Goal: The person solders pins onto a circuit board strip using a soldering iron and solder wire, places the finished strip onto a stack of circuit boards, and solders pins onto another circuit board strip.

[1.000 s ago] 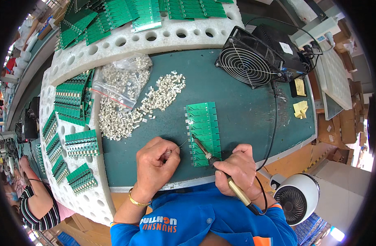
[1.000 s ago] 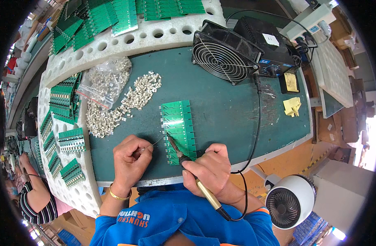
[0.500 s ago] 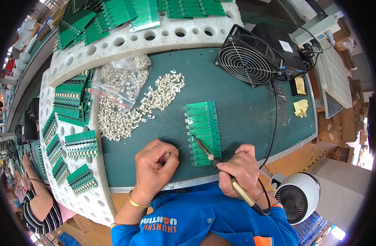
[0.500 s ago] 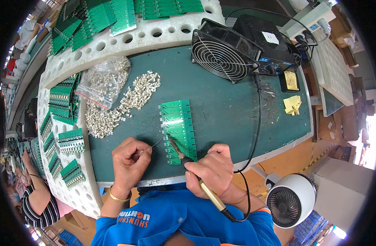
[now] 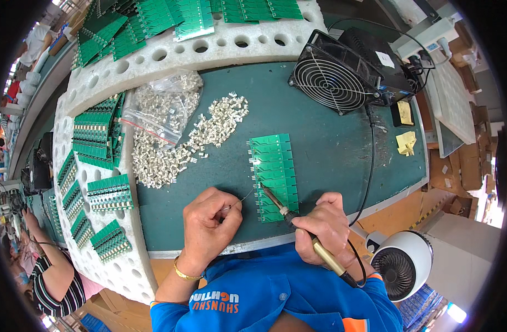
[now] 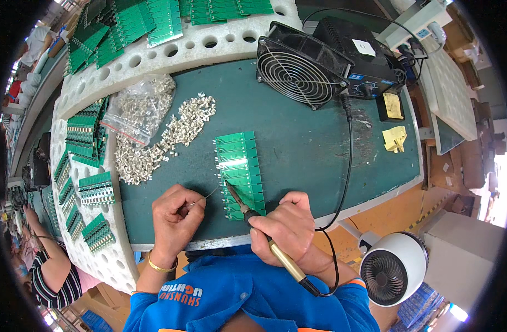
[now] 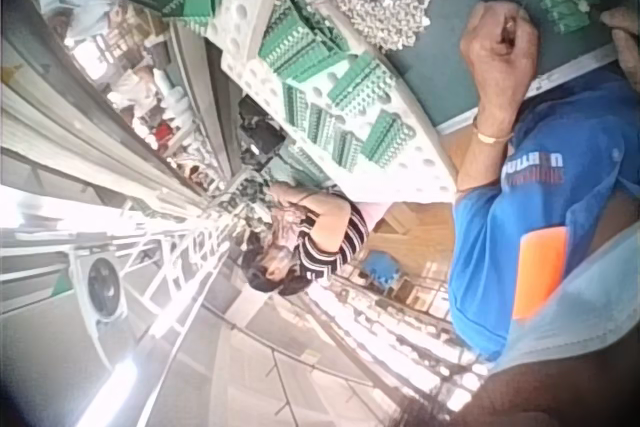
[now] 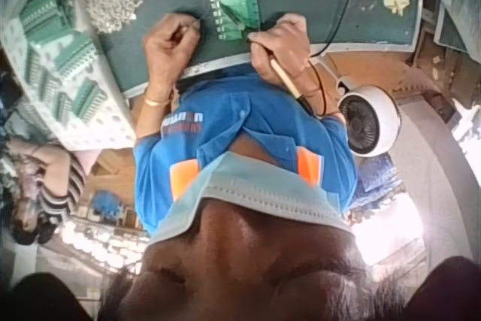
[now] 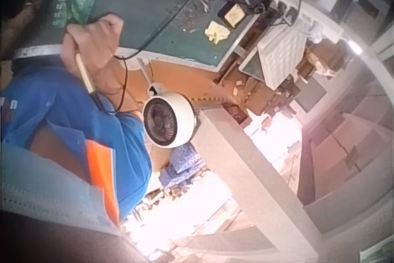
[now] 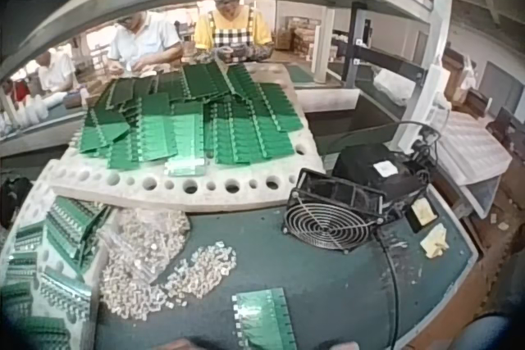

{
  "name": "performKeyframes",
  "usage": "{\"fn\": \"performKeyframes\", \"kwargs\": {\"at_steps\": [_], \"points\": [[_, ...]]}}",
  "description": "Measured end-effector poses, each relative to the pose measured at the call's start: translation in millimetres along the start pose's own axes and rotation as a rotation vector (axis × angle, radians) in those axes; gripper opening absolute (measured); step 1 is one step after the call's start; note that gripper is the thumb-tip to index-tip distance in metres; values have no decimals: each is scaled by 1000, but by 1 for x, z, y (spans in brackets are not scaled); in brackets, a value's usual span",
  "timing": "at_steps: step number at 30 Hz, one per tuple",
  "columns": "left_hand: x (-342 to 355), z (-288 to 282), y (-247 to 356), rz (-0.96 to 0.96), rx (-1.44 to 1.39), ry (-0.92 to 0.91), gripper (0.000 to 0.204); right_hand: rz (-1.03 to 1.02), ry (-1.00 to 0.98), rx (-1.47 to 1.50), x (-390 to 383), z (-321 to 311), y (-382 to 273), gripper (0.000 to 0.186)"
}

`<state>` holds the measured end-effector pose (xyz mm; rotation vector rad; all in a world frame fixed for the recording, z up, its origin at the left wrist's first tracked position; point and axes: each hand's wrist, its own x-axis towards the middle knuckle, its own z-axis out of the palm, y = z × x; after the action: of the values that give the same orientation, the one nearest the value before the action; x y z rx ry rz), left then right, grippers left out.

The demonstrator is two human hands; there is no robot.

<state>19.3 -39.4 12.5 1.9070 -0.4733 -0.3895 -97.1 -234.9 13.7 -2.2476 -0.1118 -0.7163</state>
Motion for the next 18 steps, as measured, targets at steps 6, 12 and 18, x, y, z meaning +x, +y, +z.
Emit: {"fn": "performKeyframes", "kwargs": {"at_steps": [6, 12, 18], "points": [[0, -1, 2, 10, 3, -2, 5, -4, -31, 1, -1, 0, 0, 17], [0, -1, 3, 25, 10, -2, 5, -1, 12, 11, 0, 2, 1, 21], [2, 0, 3, 29, 32, -11, 6, -1, 17, 12, -1, 2, 1, 20]]}}
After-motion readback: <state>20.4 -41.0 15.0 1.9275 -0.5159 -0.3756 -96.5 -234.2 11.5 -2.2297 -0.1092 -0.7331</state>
